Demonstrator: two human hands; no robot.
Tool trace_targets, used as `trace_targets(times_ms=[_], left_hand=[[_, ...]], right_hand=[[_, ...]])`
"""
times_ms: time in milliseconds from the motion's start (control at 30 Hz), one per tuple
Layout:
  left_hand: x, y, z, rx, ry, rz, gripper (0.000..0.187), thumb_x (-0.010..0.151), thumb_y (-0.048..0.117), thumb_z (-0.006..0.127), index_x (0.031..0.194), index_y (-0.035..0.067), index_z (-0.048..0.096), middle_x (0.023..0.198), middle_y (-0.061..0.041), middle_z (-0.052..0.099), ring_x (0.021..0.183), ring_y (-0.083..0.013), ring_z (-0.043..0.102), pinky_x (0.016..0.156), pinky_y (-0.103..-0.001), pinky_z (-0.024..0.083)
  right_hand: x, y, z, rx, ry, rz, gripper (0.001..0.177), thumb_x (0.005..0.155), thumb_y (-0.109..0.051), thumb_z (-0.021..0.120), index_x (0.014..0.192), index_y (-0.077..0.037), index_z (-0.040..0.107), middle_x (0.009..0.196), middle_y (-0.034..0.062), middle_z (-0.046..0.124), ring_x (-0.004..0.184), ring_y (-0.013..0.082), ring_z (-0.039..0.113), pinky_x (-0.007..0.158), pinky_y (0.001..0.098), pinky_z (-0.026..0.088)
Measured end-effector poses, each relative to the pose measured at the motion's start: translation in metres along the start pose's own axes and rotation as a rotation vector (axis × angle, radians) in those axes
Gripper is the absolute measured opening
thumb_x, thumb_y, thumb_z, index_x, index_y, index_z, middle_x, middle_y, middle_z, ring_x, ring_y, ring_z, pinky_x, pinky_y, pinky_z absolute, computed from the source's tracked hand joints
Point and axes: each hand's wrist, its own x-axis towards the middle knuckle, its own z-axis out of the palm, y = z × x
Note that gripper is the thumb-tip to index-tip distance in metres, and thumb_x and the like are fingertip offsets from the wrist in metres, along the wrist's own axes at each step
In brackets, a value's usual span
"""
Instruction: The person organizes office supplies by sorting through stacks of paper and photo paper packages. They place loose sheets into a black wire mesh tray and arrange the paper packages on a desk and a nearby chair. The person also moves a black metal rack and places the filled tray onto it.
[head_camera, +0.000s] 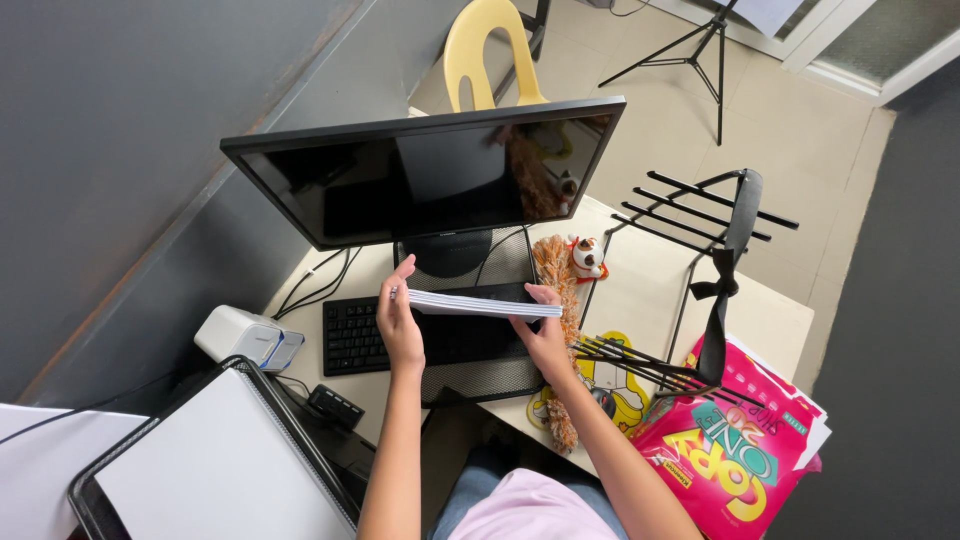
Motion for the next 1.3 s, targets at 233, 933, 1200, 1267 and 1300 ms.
trace_targets(times_ms=[233,933,1200,1267,1300], left_hand=[[0.004,-0.009,0.003,0.013,0.013,-0.047,0.031,0.111,0.021,0.042,0.125,0.003,0.063,0.128,-0.013,0.067,0.126,-0.0231,0.06,0.118,-0.04,0.039],[0.0,-0.147,-0.049,0.287,-0.242,-0.137,0.045,0.094,0.01,0.069,0.134,0.0,0.05,0.128,-0.016,0.065,0.124,-0.0267,0.061,0.108,-0.038,0.045],[-0.007,-0.16,-0.054,0.334,-0.327,-0.183,0.046,0.101,0.019,0.062,0.138,-0.003,0.048,0.132,-0.019,0.063,0.126,-0.0316,0.059,0.106,-0.04,0.044],[-0.008,-0.171,-0.057,0.354,-0.33,-0.192,0.045,0.102,0.021,0.062,0.137,-0.003,0.049,0.131,-0.019,0.064,0.125,-0.0312,0.061,0.105,-0.039,0.045],[-0.007,-0.176,-0.058,0.373,-0.333,-0.199,0.044,0.102,0.022,0.062,0.137,-0.002,0.05,0.13,-0.018,0.066,0.123,-0.0309,0.062,0.104,-0.039,0.046]], right_hand=[[0.003,0.012,-0.009,-0.034,0.057,0.286,0.04,0.097,-0.025,0.071,0.128,-0.002,0.06,0.121,0.0096,0.069,0.114,0.0192,0.062,0.102,0.0333,0.047],[0.012,0.004,-0.015,-0.077,-0.111,0.131,0.071,0.093,-0.009,0.067,0.154,-0.008,0.031,0.147,0.013,0.046,0.141,0.0234,0.043,0.119,0.0353,0.031],[0.009,0.042,-0.013,-0.107,-0.126,0.208,0.075,0.092,-0.013,0.069,0.156,-0.006,0.032,0.156,0.0133,0.042,0.148,0.0248,0.037,0.123,0.0371,0.027],[0.005,0.029,-0.009,-0.112,-0.097,0.139,0.077,0.092,-0.017,0.072,0.155,-0.005,0.029,0.156,0.0138,0.039,0.149,0.0261,0.035,0.123,0.0383,0.025],[0.005,0.022,-0.007,-0.116,-0.068,0.066,0.08,0.092,-0.021,0.074,0.154,-0.003,0.027,0.156,0.0143,0.037,0.15,0.0273,0.032,0.124,0.0395,0.023]])
